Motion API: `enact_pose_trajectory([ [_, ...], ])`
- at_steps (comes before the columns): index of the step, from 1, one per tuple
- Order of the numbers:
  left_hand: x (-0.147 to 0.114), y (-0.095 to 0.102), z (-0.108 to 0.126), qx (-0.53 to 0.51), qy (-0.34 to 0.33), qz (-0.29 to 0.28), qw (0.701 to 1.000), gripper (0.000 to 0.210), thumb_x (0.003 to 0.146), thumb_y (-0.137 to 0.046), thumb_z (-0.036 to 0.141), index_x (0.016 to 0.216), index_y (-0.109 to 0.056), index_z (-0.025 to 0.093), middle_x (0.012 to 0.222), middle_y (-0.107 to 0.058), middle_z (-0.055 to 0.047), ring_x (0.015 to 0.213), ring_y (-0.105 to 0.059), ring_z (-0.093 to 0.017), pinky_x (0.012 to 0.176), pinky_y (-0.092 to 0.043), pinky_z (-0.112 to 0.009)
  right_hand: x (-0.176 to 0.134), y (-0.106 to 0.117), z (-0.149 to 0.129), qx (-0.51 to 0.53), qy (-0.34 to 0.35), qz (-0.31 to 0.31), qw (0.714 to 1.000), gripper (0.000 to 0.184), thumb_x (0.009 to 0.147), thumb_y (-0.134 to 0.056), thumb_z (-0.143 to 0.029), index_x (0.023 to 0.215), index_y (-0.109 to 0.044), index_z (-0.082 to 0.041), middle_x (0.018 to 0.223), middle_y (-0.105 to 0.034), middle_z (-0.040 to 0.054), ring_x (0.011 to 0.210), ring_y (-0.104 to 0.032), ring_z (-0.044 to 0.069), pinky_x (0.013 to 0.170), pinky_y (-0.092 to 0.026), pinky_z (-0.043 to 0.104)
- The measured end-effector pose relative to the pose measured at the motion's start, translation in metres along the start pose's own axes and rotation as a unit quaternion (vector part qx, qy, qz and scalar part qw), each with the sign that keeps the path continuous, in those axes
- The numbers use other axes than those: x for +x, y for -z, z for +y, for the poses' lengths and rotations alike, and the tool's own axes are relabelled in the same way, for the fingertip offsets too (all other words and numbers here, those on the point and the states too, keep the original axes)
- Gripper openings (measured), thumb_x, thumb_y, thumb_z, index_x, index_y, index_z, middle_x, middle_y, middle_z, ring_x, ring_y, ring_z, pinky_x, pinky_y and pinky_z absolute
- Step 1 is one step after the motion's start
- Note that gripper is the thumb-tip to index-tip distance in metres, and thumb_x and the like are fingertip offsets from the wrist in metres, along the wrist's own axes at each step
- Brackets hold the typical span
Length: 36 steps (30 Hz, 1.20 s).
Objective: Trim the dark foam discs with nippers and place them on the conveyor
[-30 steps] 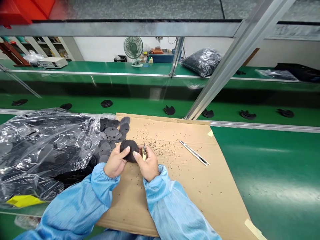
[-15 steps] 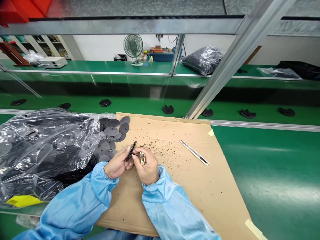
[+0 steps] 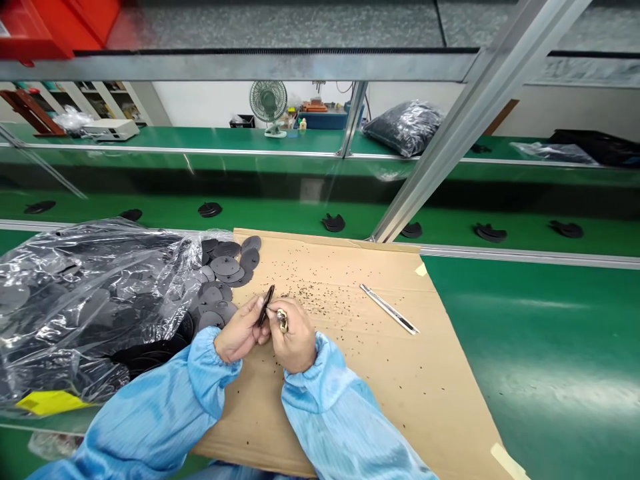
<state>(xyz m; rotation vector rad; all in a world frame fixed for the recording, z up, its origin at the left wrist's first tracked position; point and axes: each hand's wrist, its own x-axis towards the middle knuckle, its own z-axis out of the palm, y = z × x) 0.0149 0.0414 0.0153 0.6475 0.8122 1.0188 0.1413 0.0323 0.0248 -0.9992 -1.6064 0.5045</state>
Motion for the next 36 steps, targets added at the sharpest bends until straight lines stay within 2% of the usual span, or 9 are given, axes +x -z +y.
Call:
enact_pose_trajectory([
  [4,0.004,0.003,0.001,0.002,-0.085,0.047,0.995,0.05,0.074,-0.071,0.04,0.114,-0.049,0.019,0.09,-0.06,-0.002,0.063,-0.056,-0.009,0.051,-0.044,-0.02,-0.002,-0.001,-0.004,0.105,-0.102,-0.015,0.989,0.012,0.087,-0.056,-0.027,0.098,-0.056,-0.022,0.081,-0.062,0.0024,0.065,-0.061,0.015,0.061,-0.052,0.029],
  [9,0.011,0.008,-0.001,0.022,-0.205,0.115,0.972,0.046,0.071,-0.075,0.026,0.11,-0.051,0.018,0.11,-0.061,-0.006,0.105,-0.056,-0.017,0.094,-0.044,-0.03,0.0,0.0,0.0,0.117,-0.197,-0.018,0.973,0.029,0.077,-0.067,-0.034,0.1,-0.057,-0.02,0.083,-0.064,0.003,0.076,-0.061,0.018,0.07,-0.052,0.031],
  [14,0.014,0.01,-0.002,0.041,-0.219,0.119,0.968,0.04,0.075,-0.071,0.028,0.108,-0.053,0.017,0.109,-0.062,-0.008,0.105,-0.057,-0.019,0.096,-0.043,-0.035,0.014,0.002,0.005,0.106,-0.256,-0.075,0.958,0.029,0.074,-0.066,-0.035,0.096,-0.06,-0.019,0.084,-0.066,0.0036,0.076,-0.06,0.02,0.073,-0.051,0.034],
  [18,0.014,0.009,-0.002,-0.001,-0.176,0.116,0.978,0.04,0.076,-0.069,0.034,0.108,-0.052,0.018,0.108,-0.061,-0.008,0.099,-0.059,-0.02,0.087,-0.048,-0.036,0.038,0.001,0.014,0.109,-0.27,-0.084,0.953,0.029,0.068,-0.067,-0.033,0.092,-0.062,-0.019,0.084,-0.066,0.0032,0.076,-0.061,0.021,0.073,-0.05,0.034],
  [21,0.014,0.01,-0.002,-0.03,-0.135,0.133,0.982,0.043,0.074,-0.07,0.039,0.106,-0.051,0.018,0.093,-0.059,-0.004,0.085,-0.062,-0.017,0.079,-0.05,-0.035,0.073,0.003,0.032,0.043,-0.251,-0.025,0.967,0.032,0.064,-0.065,-0.033,0.092,-0.062,-0.018,0.082,-0.065,0.0037,0.076,-0.061,0.022,0.072,-0.05,0.035],
  [26,0.015,0.01,0.0,-0.027,-0.111,0.138,0.984,0.048,0.071,-0.073,0.041,0.106,-0.048,0.018,0.086,-0.055,-0.001,0.076,-0.062,-0.015,0.073,-0.05,-0.032,0.156,0.005,0.056,-0.2,-0.114,0.014,0.973,0.03,0.067,-0.059,-0.025,0.097,-0.063,-0.019,0.086,-0.066,0.0049,0.079,-0.061,0.023,0.079,-0.048,0.037],
  [30,0.014,0.009,0.003,-0.02,-0.078,0.135,0.988,0.049,0.07,-0.073,0.042,0.105,-0.048,0.017,0.086,-0.055,-0.002,0.075,-0.062,-0.015,0.071,-0.05,-0.032,0.212,-0.01,0.062,-0.278,-0.058,-0.042,0.958,0.028,0.072,-0.059,-0.024,0.099,-0.065,-0.02,0.092,-0.067,0.005,0.087,-0.061,0.024,0.083,-0.047,0.037],
  [33,0.012,0.009,0.004,-0.03,-0.064,0.13,0.989,0.051,0.069,-0.074,0.043,0.104,-0.049,0.017,0.087,-0.054,-0.001,0.075,-0.062,-0.015,0.071,-0.05,-0.032,0.236,-0.021,0.074,-0.276,-0.067,-0.075,0.956,0.03,0.073,-0.062,-0.029,0.102,-0.065,-0.019,0.095,-0.066,0.0047,0.088,-0.061,0.023,0.084,-0.048,0.037],
  [36,0.011,0.009,0.003,-0.034,-0.059,0.121,0.99,0.051,0.07,-0.073,0.045,0.105,-0.049,0.017,0.086,-0.053,-0.001,0.074,-0.061,-0.015,0.071,-0.049,-0.032,0.245,-0.017,0.102,-0.357,-0.105,-0.087,0.924,0.033,0.074,-0.063,-0.026,0.106,-0.065,-0.018,0.101,-0.063,0.0084,0.095,-0.059,0.025,0.088,-0.045,0.037],
])
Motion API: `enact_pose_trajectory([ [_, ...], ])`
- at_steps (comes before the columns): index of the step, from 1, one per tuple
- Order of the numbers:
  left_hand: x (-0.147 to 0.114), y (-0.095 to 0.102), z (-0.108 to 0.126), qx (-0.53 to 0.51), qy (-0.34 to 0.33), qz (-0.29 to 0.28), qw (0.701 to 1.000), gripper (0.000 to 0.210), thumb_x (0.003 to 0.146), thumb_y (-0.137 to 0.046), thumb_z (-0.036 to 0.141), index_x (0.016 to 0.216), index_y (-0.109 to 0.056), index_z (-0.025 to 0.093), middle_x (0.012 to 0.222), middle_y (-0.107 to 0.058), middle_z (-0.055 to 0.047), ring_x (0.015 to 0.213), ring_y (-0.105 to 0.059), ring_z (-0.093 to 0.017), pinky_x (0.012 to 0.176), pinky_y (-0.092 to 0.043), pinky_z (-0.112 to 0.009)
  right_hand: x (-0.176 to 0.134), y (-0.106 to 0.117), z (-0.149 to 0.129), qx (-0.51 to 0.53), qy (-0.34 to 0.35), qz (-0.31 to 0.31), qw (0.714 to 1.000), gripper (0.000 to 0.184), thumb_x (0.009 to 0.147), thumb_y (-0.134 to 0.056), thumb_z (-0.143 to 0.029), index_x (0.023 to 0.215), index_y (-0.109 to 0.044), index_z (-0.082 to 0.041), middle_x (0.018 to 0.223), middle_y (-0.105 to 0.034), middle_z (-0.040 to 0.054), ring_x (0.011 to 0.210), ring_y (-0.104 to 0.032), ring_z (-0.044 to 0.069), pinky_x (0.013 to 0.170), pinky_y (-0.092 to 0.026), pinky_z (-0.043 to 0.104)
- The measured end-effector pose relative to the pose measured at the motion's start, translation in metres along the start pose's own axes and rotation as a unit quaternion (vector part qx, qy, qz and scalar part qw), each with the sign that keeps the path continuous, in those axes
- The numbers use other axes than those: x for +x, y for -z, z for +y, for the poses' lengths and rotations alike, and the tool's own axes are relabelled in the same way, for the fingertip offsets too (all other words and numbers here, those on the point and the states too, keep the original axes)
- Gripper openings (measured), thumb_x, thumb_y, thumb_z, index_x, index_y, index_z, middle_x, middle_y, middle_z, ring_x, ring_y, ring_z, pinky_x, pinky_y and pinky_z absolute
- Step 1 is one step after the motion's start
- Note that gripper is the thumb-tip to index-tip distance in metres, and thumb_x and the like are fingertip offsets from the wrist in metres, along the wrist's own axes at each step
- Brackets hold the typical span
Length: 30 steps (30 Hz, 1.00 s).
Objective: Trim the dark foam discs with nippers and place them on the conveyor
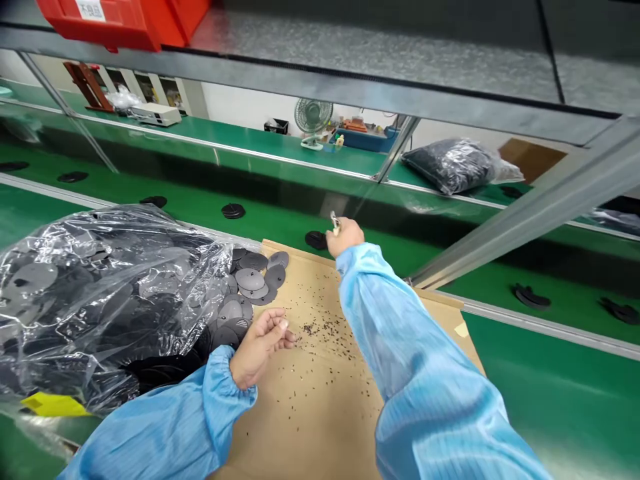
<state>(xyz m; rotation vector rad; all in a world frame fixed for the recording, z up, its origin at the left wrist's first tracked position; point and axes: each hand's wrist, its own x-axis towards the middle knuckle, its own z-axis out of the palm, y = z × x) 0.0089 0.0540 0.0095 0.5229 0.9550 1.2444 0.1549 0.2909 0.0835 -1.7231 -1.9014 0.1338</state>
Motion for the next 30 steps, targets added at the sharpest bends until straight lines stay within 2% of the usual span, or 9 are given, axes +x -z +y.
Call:
enact_pose_trajectory([
  [3,0.001,0.0,-0.001,-0.004,0.007,-0.006,1.0,0.052,0.07,-0.072,0.047,0.105,-0.048,0.017,0.086,-0.052,0.0,0.073,-0.061,-0.014,0.071,-0.049,-0.032,0.008,-0.011,0.038,-0.094,-0.082,-0.065,0.99,0.039,0.074,-0.065,-0.024,0.113,-0.061,-0.017,0.115,-0.056,0.0126,0.107,-0.054,0.026,0.094,-0.041,0.035],
  [5,0.002,-0.001,-0.002,-0.006,0.015,-0.011,1.0,0.053,0.069,-0.072,0.048,0.105,-0.048,0.017,0.085,-0.052,0.0,0.072,-0.061,-0.014,0.071,-0.048,-0.033,0.011,-0.019,0.063,-0.109,-0.128,-0.076,0.983,0.046,0.075,-0.066,-0.026,0.118,-0.057,-0.014,0.12,-0.052,0.0184,0.106,-0.054,0.029,0.091,-0.042,0.039],
  [7,0.002,-0.001,-0.002,-0.008,0.021,-0.015,1.0,0.054,0.069,-0.072,0.048,0.105,-0.048,0.017,0.084,-0.052,0.0,0.072,-0.061,-0.015,0.07,-0.048,-0.033,0.014,-0.026,0.081,-0.114,-0.164,-0.084,0.976,0.048,0.074,-0.067,-0.028,0.117,-0.056,-0.01,0.115,-0.053,0.0222,0.101,-0.056,0.031,0.087,-0.043,0.044],
  [11,0.002,-0.001,-0.001,-0.01,0.028,-0.017,0.999,0.053,0.069,-0.072,0.048,0.104,-0.049,0.017,0.083,-0.051,0.0,0.073,-0.061,-0.015,0.07,-0.048,-0.033,0.02,-0.038,0.099,-0.1,-0.191,-0.089,0.972,0.047,0.07,-0.072,-0.031,0.111,-0.059,-0.012,0.099,-0.059,0.0171,0.095,-0.058,0.03,0.084,-0.044,0.043],
  [15,0.001,-0.001,0.0,-0.002,0.035,-0.023,0.999,0.05,0.069,-0.073,0.046,0.103,-0.05,0.017,0.083,-0.052,0.0,0.073,-0.061,-0.015,0.071,-0.048,-0.034,0.02,-0.034,0.103,-0.069,-0.188,-0.047,0.979,0.04,0.073,-0.068,-0.027,0.11,-0.06,-0.017,0.097,-0.063,0.012,0.091,-0.059,0.025,0.084,-0.045,0.037],
  [20,0.001,0.0,0.0,-0.014,0.038,-0.03,0.999,0.048,0.068,-0.074,0.046,0.098,-0.052,0.016,0.08,-0.056,-0.001,0.07,-0.061,-0.015,0.069,-0.048,-0.032,-0.001,-0.009,0.085,-0.015,-0.154,0.034,0.987,0.037,0.077,-0.06,-0.026,0.114,-0.059,-0.021,0.102,-0.065,0.0074,0.094,-0.06,0.023,0.087,-0.045,0.035],
  [23,0.001,0.0,0.001,-0.044,0.051,-0.03,0.997,0.043,0.069,-0.073,0.045,0.093,-0.053,0.015,0.08,-0.059,-0.003,0.067,-0.061,-0.014,0.067,-0.048,-0.031,-0.038,0.01,0.056,0.115,-0.075,0.061,0.989,0.037,0.073,-0.061,-0.03,0.108,-0.06,-0.018,0.097,-0.066,0.0071,0.088,-0.061,0.024,0.083,-0.047,0.037],
  [26,0.001,0.002,0.004,-0.102,0.095,-0.049,0.989,0.037,0.077,-0.066,0.045,0.094,-0.054,0.015,0.079,-0.064,-0.006,0.065,-0.063,-0.015,0.064,-0.049,-0.03,-0.097,0.028,0.021,0.254,0.041,0.021,0.966,0.033,0.073,-0.063,-0.035,0.101,-0.06,-0.018,0.099,-0.066,0.007,0.087,-0.061,0.024,0.081,-0.049,0.039],
  [30,-0.001,0.006,0.008,-0.137,0.217,-0.158,0.954,0.043,0.083,-0.053,0.053,0.09,-0.059,0.01,0.078,-0.067,-0.013,0.063,-0.065,-0.018,0.06,-0.051,-0.029,-0.183,0.046,-0.017,0.332,0.124,-0.07,0.932,0.026,0.082,-0.062,-0.032,0.105,-0.058,-0.022,0.093,-0.065,0.0041,0.081,-0.061,0.02,0.075,-0.051,0.034],
])
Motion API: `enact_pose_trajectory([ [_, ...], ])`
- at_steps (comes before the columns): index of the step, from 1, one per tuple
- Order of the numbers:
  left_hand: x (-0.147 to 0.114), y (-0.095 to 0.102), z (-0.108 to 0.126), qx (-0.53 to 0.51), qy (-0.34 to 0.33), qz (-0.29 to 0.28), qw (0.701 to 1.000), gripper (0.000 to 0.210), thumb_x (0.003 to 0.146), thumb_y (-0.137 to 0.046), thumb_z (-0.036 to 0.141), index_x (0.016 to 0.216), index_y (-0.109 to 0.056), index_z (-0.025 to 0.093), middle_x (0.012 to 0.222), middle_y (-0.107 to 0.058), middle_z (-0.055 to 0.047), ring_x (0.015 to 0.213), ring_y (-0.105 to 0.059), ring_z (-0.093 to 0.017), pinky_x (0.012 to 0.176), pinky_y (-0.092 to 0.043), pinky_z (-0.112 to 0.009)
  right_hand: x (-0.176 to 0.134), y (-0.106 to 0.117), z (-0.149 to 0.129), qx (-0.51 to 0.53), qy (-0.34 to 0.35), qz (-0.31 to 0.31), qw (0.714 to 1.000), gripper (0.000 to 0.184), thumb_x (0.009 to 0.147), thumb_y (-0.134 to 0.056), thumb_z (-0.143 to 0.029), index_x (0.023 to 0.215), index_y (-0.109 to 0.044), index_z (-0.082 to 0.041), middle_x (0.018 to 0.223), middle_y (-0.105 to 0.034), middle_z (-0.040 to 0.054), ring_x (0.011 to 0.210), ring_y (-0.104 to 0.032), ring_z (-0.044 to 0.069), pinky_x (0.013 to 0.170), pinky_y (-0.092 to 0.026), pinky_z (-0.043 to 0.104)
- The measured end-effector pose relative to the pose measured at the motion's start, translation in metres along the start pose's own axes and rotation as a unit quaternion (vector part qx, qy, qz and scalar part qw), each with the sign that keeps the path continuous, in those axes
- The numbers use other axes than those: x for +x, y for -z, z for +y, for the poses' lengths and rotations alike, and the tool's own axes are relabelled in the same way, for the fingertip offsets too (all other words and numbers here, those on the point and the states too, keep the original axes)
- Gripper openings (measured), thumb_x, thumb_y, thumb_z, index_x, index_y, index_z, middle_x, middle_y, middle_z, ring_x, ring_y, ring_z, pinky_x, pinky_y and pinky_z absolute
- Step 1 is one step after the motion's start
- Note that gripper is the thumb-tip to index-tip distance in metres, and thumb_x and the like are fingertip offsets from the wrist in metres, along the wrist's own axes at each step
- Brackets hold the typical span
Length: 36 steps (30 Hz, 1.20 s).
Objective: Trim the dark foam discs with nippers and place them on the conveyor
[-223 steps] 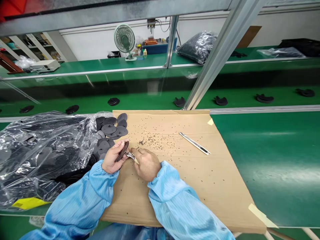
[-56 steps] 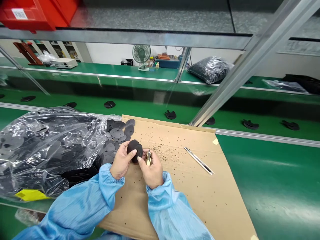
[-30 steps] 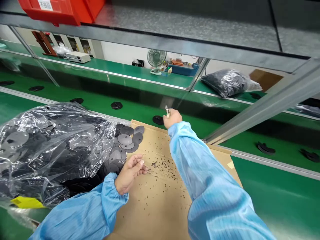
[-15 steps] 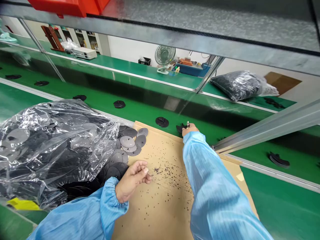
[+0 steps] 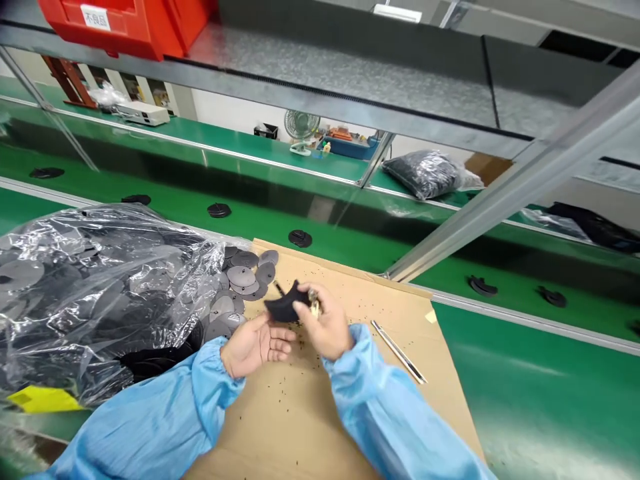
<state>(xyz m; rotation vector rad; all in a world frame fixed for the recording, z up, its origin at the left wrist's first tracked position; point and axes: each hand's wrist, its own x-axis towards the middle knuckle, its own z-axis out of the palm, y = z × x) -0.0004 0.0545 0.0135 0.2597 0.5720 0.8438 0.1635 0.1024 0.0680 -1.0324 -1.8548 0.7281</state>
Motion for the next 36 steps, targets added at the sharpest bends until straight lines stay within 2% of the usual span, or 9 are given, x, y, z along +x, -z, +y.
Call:
enact_pose_trajectory([
  [3,-0.005,0.002,0.0,0.006,0.054,-0.059,0.997,0.045,0.081,-0.056,0.054,0.086,-0.063,0.009,0.073,-0.065,-0.012,0.061,-0.064,-0.017,0.055,-0.05,-0.025,-0.034,-0.011,-0.019,0.004,0.031,-0.039,0.999,0.022,0.085,-0.059,-0.027,0.107,-0.058,-0.024,0.094,-0.064,0.0047,0.083,-0.061,0.02,0.076,-0.051,0.033],
  [8,-0.011,0.003,-0.002,0.032,0.004,-0.04,0.999,0.036,0.076,-0.066,0.046,0.089,-0.065,0.013,0.063,-0.056,-0.003,0.048,-0.052,-0.009,0.041,-0.038,-0.017,-0.053,-0.016,-0.017,-0.011,0.056,-0.018,0.998,0.028,0.084,-0.061,-0.026,0.112,-0.059,-0.024,0.115,-0.056,0.0095,0.108,-0.054,0.025,0.091,-0.047,0.041],
  [12,-0.011,0.0,-0.003,0.082,-0.039,-0.033,0.995,0.033,0.073,-0.073,0.037,0.097,-0.063,0.017,0.071,-0.056,-0.001,0.048,-0.047,-0.005,0.039,-0.032,-0.015,-0.064,-0.019,-0.002,0.0,0.029,0.066,0.997,0.031,0.084,-0.063,-0.029,0.114,-0.058,-0.024,0.117,-0.053,0.0102,0.106,-0.054,0.025,0.09,-0.047,0.042],
  [15,-0.009,-0.002,-0.004,0.104,-0.098,0.036,0.989,0.033,0.07,-0.077,0.029,0.096,-0.061,0.017,0.075,-0.056,0.0,0.053,-0.051,-0.006,0.042,-0.036,-0.016,-0.071,-0.022,0.017,0.01,-0.046,0.178,0.983,0.033,0.085,-0.06,-0.032,0.115,-0.054,-0.022,0.097,-0.056,0.0061,0.086,-0.057,0.02,0.082,-0.049,0.039],
  [18,-0.007,-0.004,-0.003,0.106,-0.147,0.101,0.978,0.038,0.067,-0.078,0.026,0.099,-0.059,0.019,0.076,-0.058,0.001,0.061,-0.057,-0.01,0.05,-0.047,-0.021,-0.073,-0.023,0.033,0.02,-0.124,0.218,0.968,0.033,0.087,-0.057,-0.039,0.113,-0.053,-0.018,0.084,-0.055,0.0029,0.076,-0.055,0.018,0.076,-0.048,0.037],
  [21,-0.006,-0.003,-0.002,0.092,-0.156,0.112,0.977,0.033,0.067,-0.078,0.024,0.094,-0.058,0.018,0.077,-0.061,0.0,0.068,-0.063,-0.014,0.063,-0.053,-0.029,-0.073,-0.021,0.037,0.036,-0.131,0.197,0.971,0.031,0.088,-0.054,-0.041,0.109,-0.053,-0.018,0.083,-0.056,0.0028,0.077,-0.055,0.018,0.076,-0.047,0.036],
  [26,-0.006,-0.003,0.0,0.078,-0.166,0.101,0.978,0.028,0.073,-0.073,0.028,0.093,-0.059,0.016,0.081,-0.066,-0.005,0.077,-0.066,-0.02,0.065,-0.055,-0.032,-0.076,-0.018,0.024,-0.038,-0.08,0.136,0.987,0.023,0.089,-0.051,-0.037,0.105,-0.054,-0.019,0.087,-0.057,0.0051,0.078,-0.055,0.019,0.076,-0.047,0.037],
  [31,-0.005,-0.002,0.001,0.085,-0.204,0.075,0.973,0.031,0.072,-0.074,0.02,0.101,-0.062,0.019,0.102,-0.067,-0.005,0.086,-0.065,-0.018,0.072,-0.056,-0.033,-0.081,-0.015,0.016,-0.154,-0.032,0.067,0.985,0.041,0.083,-0.059,-0.038,0.117,-0.051,-0.016,0.101,-0.056,0.0118,0.093,-0.054,0.027,0.081,-0.047,0.042],
  [36,-0.002,-0.002,-0.002,0.082,-0.275,0.111,0.951,0.021,0.06,-0.08,0.013,0.077,-0.068,0.016,0.085,-0.07,-0.003,0.089,-0.066,-0.018,0.086,-0.052,-0.034,-0.082,-0.016,0.018,-0.206,-0.013,-0.025,0.978,0.046,0.089,-0.048,-0.031,0.133,-0.043,-0.015,0.111,-0.057,0.0137,0.101,-0.053,0.028,0.089,-0.046,0.043],
])
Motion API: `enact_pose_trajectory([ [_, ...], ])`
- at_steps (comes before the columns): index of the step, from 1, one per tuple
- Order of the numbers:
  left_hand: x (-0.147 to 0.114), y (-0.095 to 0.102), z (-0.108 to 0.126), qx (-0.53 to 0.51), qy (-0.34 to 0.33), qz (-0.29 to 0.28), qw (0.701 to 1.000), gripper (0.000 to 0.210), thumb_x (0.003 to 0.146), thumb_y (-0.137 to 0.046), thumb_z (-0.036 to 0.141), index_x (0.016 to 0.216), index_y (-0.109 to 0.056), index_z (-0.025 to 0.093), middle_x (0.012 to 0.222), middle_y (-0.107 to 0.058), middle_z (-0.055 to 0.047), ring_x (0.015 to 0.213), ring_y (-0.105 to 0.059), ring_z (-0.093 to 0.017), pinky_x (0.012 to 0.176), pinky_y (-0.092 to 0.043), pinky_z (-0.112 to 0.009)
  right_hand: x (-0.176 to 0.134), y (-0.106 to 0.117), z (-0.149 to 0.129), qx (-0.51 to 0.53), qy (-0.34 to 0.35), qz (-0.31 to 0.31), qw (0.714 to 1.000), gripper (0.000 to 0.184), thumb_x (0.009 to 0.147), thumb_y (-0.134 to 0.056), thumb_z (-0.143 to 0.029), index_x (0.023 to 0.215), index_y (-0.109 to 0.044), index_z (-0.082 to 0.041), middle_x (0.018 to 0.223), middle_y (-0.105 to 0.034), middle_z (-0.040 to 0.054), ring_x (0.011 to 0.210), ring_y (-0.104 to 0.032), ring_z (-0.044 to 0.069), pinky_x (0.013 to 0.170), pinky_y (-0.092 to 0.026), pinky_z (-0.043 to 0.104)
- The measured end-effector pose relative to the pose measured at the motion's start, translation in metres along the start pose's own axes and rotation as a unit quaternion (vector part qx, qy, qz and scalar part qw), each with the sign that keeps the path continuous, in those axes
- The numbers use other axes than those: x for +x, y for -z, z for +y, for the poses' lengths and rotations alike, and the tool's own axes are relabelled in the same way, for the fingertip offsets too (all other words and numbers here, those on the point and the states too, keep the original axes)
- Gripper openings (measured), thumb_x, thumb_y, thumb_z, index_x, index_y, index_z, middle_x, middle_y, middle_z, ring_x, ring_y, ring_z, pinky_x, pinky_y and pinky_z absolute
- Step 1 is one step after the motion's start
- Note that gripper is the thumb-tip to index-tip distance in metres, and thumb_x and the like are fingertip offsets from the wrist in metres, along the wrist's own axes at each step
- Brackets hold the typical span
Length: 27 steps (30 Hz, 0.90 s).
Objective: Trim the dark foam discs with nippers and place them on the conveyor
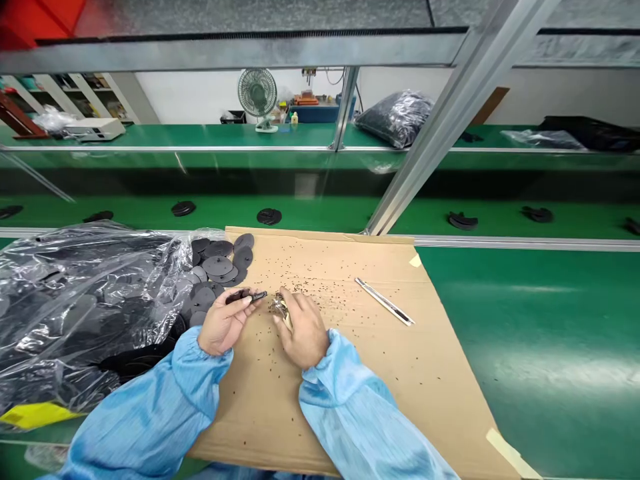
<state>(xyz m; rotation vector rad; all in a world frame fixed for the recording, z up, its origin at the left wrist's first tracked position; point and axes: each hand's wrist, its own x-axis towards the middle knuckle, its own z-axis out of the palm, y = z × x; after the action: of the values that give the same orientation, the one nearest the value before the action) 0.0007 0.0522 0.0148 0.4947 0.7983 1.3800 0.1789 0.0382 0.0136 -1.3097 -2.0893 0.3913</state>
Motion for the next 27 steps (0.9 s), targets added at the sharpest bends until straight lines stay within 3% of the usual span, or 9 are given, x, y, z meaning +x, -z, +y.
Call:
enact_pose_trajectory([
  [3,-0.0017,-0.0017,-0.0009,0.018,-0.029,-0.006,0.999,0.02,0.057,-0.081,0.013,0.073,-0.069,0.017,0.085,-0.07,-0.003,0.092,-0.065,-0.02,0.088,-0.05,-0.035,0.0,-0.0014,0.0,-0.026,0.007,0.001,1.0,0.045,0.092,-0.043,-0.028,0.135,-0.04,-0.015,0.121,-0.057,0.0135,0.11,-0.052,0.027,0.095,-0.044,0.043],
  [11,-0.0055,-0.0043,-0.0008,0.089,-0.095,-0.032,0.991,0.014,0.059,-0.079,0.014,0.07,-0.071,0.018,0.085,-0.069,-0.003,0.093,-0.064,-0.02,0.092,-0.046,-0.036,-0.0019,0.001,-0.0046,0.008,-0.017,-0.021,1.0,0.039,0.093,-0.044,-0.03,0.128,-0.049,-0.014,0.109,-0.066,0.0121,0.102,-0.061,0.025,0.091,-0.049,0.039],
  [27,-0.0044,-0.0008,-0.0043,0.117,-0.138,-0.064,0.981,0.013,0.062,-0.078,0.015,0.072,-0.071,0.019,0.087,-0.067,-0.004,0.093,-0.064,-0.02,0.092,-0.047,-0.039,-0.0024,0.0041,-0.0035,0.039,-0.012,-0.048,0.998,0.038,0.092,-0.044,-0.029,0.125,-0.052,-0.014,0.119,-0.064,0.0105,0.106,-0.061,0.023,0.093,-0.049,0.036],
])
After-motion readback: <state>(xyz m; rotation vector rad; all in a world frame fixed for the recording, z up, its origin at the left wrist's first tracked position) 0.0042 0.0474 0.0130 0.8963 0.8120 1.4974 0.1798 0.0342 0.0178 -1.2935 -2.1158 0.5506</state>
